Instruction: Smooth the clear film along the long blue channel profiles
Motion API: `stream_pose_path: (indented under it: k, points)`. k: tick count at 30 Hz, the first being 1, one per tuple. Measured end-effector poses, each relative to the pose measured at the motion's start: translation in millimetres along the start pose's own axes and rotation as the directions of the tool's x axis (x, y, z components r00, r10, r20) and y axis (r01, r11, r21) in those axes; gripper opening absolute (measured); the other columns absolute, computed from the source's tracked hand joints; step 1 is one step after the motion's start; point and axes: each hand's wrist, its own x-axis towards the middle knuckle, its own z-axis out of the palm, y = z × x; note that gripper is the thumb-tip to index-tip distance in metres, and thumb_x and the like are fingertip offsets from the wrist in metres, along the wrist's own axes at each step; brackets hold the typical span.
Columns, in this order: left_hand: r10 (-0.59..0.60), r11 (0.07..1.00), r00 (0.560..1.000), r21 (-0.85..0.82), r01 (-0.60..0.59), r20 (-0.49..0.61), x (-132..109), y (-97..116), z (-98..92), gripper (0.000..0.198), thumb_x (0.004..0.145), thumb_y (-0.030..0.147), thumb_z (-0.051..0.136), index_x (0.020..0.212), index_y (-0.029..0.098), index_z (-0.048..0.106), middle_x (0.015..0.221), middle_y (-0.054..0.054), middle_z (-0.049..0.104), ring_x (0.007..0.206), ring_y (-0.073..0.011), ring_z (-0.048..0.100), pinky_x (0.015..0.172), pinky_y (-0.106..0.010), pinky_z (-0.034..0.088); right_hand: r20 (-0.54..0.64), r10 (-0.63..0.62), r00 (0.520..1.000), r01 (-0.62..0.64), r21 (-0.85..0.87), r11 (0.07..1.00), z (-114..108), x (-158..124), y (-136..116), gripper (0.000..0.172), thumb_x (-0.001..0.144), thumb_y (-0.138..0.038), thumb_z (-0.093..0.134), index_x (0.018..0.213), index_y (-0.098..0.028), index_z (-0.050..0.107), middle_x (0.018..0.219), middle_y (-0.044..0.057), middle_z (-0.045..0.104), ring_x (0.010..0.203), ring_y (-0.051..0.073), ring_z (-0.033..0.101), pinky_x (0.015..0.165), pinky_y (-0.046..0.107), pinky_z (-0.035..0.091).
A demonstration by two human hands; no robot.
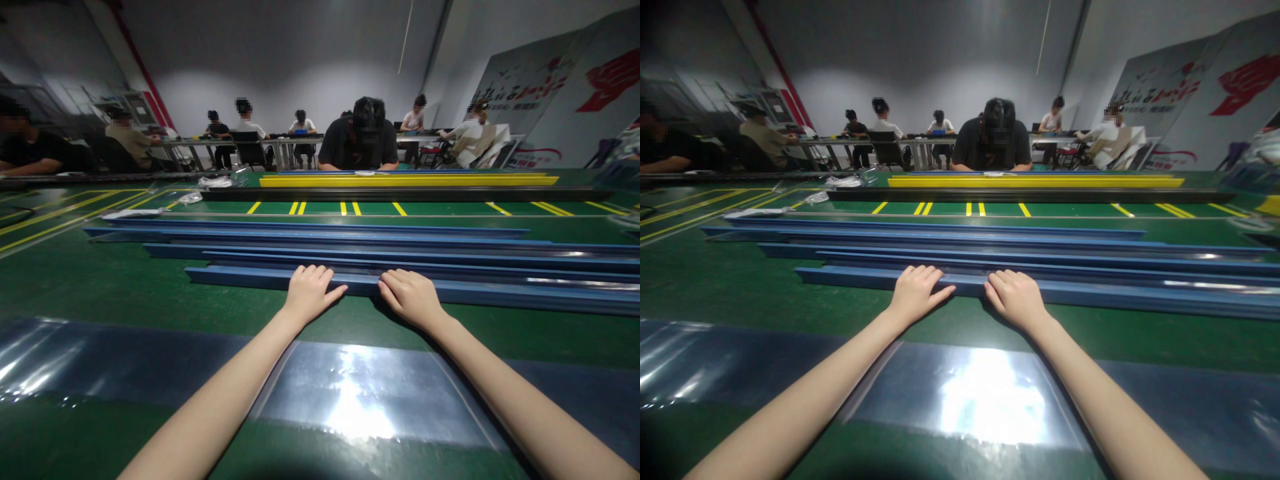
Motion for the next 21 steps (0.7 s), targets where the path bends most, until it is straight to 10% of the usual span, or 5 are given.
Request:
stream_pose_path:
  k: [21]
  points:
    - [-0.003, 1.000, 1.000, -0.017, 0.003, -0.001, 0.1, 0.1, 0.0, 0.038, 0.083, 0.049, 0.041, 0.084, 0.017, 0.061, 0.079, -0.005, 0.064, 0.073, -0.0184, 0.054, 0.067, -0.032, 0.032, 0.201, 0.035, 0.979, -0.051, 0.076, 0.996, -10.2, 11.6, -5.2, 0.037, 0.090, -0.035, 0.026, 0.083, -0.017, 0.058, 0.079, 0.005, 0.062, 0.075, 0.015, 0.053, 0.065, 0.025, 0.031]
